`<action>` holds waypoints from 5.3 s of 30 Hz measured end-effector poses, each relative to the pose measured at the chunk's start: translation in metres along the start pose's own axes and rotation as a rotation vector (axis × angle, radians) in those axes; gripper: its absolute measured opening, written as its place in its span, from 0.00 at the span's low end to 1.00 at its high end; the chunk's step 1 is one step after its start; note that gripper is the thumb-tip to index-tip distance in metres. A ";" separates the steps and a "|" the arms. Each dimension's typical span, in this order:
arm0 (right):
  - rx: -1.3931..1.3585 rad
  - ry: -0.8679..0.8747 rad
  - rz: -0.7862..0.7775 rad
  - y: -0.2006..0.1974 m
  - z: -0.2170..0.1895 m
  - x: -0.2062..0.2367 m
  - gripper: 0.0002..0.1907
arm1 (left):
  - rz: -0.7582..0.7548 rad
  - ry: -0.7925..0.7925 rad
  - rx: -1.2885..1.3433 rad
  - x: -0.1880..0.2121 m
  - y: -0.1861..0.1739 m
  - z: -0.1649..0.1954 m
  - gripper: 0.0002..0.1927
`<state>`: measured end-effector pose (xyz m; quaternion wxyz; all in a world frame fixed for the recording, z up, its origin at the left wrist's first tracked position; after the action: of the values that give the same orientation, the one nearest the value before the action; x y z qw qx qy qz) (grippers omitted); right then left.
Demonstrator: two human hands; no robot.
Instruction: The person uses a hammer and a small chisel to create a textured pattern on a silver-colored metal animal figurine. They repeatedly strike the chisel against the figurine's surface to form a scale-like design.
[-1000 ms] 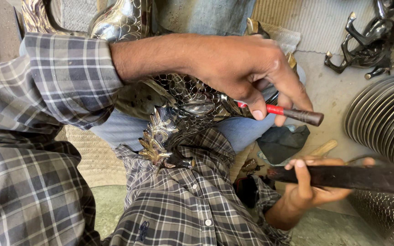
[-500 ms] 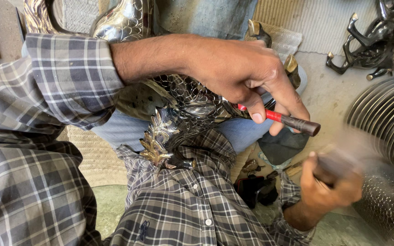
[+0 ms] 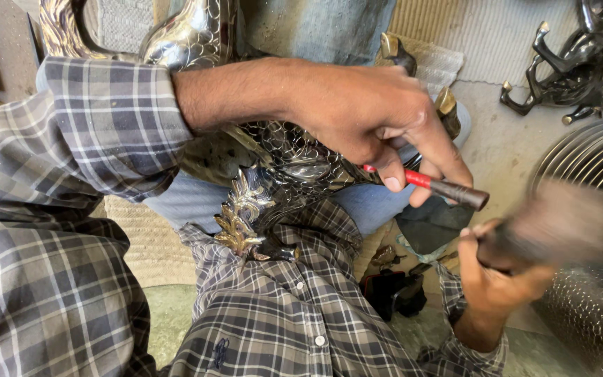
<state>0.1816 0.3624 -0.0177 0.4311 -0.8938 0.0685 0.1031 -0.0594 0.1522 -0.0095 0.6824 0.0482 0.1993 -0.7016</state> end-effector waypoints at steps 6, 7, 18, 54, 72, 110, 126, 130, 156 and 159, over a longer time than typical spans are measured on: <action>0.248 -0.037 -0.012 0.012 0.000 0.005 0.61 | 0.051 0.008 0.009 -0.004 -0.003 0.006 0.31; 0.100 0.060 -0.002 0.013 0.007 0.006 0.58 | 0.141 0.027 0.033 -0.004 -0.004 0.009 0.31; 0.207 -0.031 -0.073 -0.001 0.018 -0.020 0.50 | 0.640 -0.170 -0.183 0.034 0.007 0.005 0.36; -0.222 0.392 -0.009 -0.014 0.011 0.010 0.53 | 0.174 -0.027 -0.143 -0.008 0.010 0.003 0.29; -0.283 0.198 0.411 -0.031 0.032 0.052 0.62 | 0.068 0.092 -0.052 -0.019 0.013 0.008 0.26; -0.229 0.286 0.097 0.024 0.022 0.064 0.58 | 0.303 -0.218 -0.047 0.019 0.034 0.027 0.23; -0.648 0.561 0.482 0.118 0.014 0.116 0.47 | 0.357 0.204 -0.533 0.016 0.061 0.047 0.27; -0.613 0.457 0.546 0.104 0.007 0.135 0.47 | 0.275 0.322 -0.590 0.022 0.074 0.041 0.24; 0.065 0.159 0.532 0.069 -0.004 0.151 0.57 | 0.174 0.619 -0.675 0.001 0.077 0.038 0.12; 0.106 0.140 0.557 0.070 -0.010 0.153 0.56 | 0.134 0.583 -0.679 -0.002 0.080 0.036 0.12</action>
<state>0.3166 0.3055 -0.1021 0.4267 -0.8217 0.3460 0.1517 0.0266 0.1419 0.0072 0.6187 0.0299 0.5986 -0.5079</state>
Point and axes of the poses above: each hand's wrist, its own x-axis away from the middle knuckle, its own y-axis out of the palm, z = x × y, the point moved 6 cm from there along -x, towards the middle knuckle, and after that the axes turned 2 degrees about -z, right-handed, at the moved point
